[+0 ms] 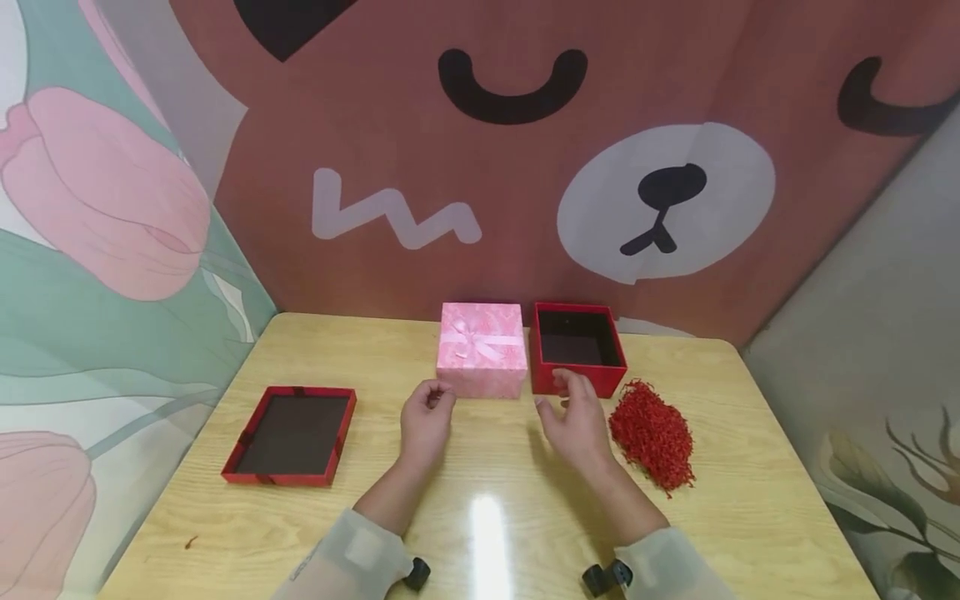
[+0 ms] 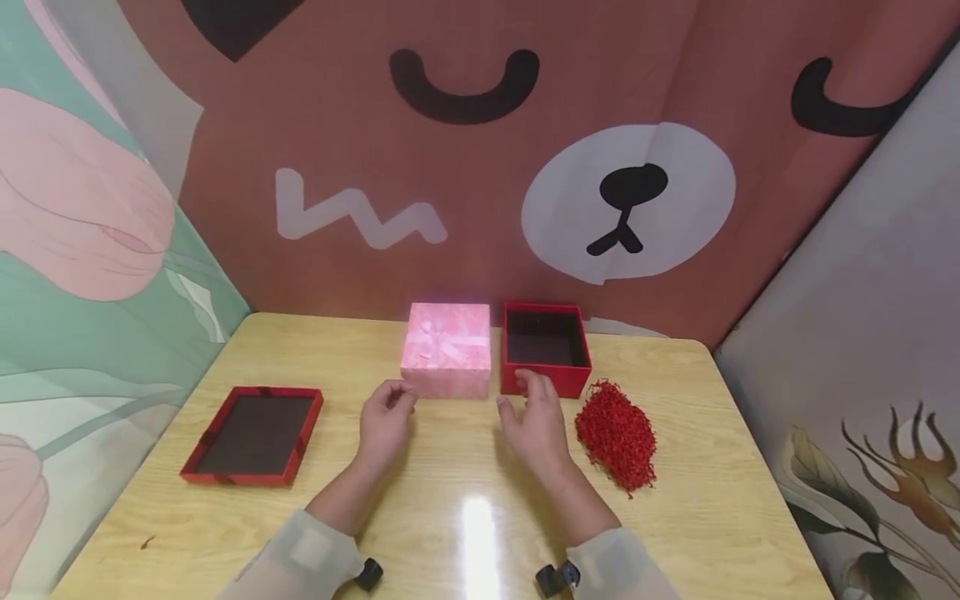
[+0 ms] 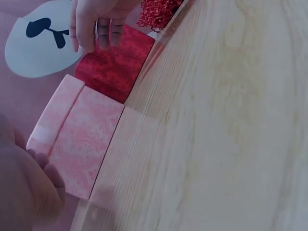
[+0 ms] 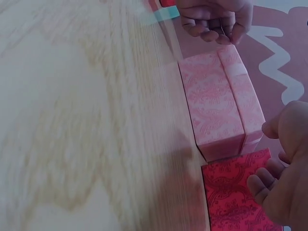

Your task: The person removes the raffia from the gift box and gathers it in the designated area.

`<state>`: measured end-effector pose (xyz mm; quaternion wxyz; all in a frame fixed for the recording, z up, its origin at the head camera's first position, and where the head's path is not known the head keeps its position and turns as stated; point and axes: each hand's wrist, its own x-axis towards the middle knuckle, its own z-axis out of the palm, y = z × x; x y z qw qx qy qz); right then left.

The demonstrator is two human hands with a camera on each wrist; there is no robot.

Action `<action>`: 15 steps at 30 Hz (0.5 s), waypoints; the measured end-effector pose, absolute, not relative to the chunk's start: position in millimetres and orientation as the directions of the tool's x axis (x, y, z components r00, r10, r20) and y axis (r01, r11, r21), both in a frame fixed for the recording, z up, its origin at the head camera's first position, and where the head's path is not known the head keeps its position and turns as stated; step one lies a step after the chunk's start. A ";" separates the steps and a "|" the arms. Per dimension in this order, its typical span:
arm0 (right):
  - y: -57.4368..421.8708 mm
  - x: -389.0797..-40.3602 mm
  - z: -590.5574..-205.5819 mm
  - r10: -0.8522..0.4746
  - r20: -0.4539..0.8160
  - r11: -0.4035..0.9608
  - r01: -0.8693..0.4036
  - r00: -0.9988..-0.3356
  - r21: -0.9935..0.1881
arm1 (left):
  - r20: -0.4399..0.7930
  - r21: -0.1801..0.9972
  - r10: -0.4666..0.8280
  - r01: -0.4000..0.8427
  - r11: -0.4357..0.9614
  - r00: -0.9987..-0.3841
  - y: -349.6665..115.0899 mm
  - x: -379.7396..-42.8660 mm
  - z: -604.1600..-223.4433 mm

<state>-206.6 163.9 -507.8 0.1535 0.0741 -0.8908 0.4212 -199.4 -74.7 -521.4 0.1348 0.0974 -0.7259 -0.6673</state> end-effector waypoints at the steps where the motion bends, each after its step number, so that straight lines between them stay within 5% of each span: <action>1: 162.7 -206.3 -508.2 -0.006 0.335 0.627 -0.265 -0.942 -0.733 | 0.062 0.996 -0.344 0.036 0.081 -0.937 -76.6 -199.5 -521.9; 15: 150.0 -208.0 -505.5 -0.017 0.275 0.596 -0.231 -0.961 -0.769 | 0.035 0.999 -0.348 0.032 0.015 -0.937 -83.7 -210.1 -520.0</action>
